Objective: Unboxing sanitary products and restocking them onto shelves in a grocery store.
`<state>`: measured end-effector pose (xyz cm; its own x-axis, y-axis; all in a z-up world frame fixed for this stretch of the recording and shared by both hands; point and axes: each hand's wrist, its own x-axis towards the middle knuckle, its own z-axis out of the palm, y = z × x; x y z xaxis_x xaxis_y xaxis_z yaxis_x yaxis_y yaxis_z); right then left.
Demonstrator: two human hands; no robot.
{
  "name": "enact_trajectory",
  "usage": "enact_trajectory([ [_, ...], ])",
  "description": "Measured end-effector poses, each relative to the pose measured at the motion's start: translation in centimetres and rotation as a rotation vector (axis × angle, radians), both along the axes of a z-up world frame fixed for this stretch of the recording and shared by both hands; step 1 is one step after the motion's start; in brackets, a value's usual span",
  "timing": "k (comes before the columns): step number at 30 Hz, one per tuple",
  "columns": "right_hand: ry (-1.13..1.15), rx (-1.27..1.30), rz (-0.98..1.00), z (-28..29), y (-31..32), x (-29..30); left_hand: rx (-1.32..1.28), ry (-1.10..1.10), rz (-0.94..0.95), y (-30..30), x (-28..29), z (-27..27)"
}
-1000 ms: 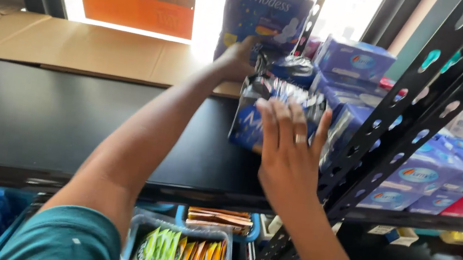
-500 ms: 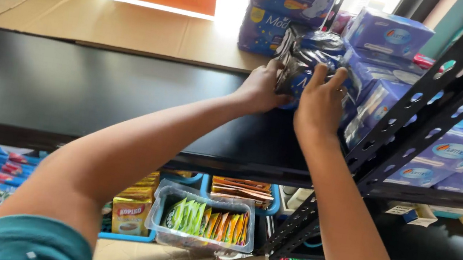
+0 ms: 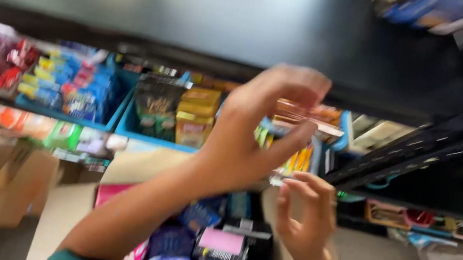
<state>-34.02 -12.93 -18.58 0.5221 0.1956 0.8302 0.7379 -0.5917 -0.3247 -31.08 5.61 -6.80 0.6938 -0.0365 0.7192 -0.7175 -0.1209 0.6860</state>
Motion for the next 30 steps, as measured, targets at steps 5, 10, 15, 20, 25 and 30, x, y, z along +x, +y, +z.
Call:
enact_trajectory([
  [5, 0.615, -0.154, 0.207, -14.3, 1.5, -2.7, 0.097, 0.743, 0.22, 4.9, -8.5, -17.0],
  [10, 0.803, -0.458, 0.313, -19.7, 4.1, -5.5, 0.507, 1.039, 0.294, 9.6, -18.1, -39.3],
  [15, 0.767, -0.906, 0.394, -20.6, 7.3, -7.9, 0.871, 1.316, -0.074, 9.1, -23.2, -42.9],
  [20, 1.331, -1.228, 0.089, -19.7, 6.4, -5.3, 1.068, 1.268, -0.179, 7.8, -23.3, -41.9],
  [25, 1.393, -0.539, 0.143, -22.7, 0.5, -1.9, 1.112, 1.251, -0.291, 6.6, -21.0, -40.9],
  [30, 1.529, 0.311, 0.043, -23.9, -0.5, -0.6, 1.136, 1.3, -0.454, 8.0, -19.5, -40.9],
])
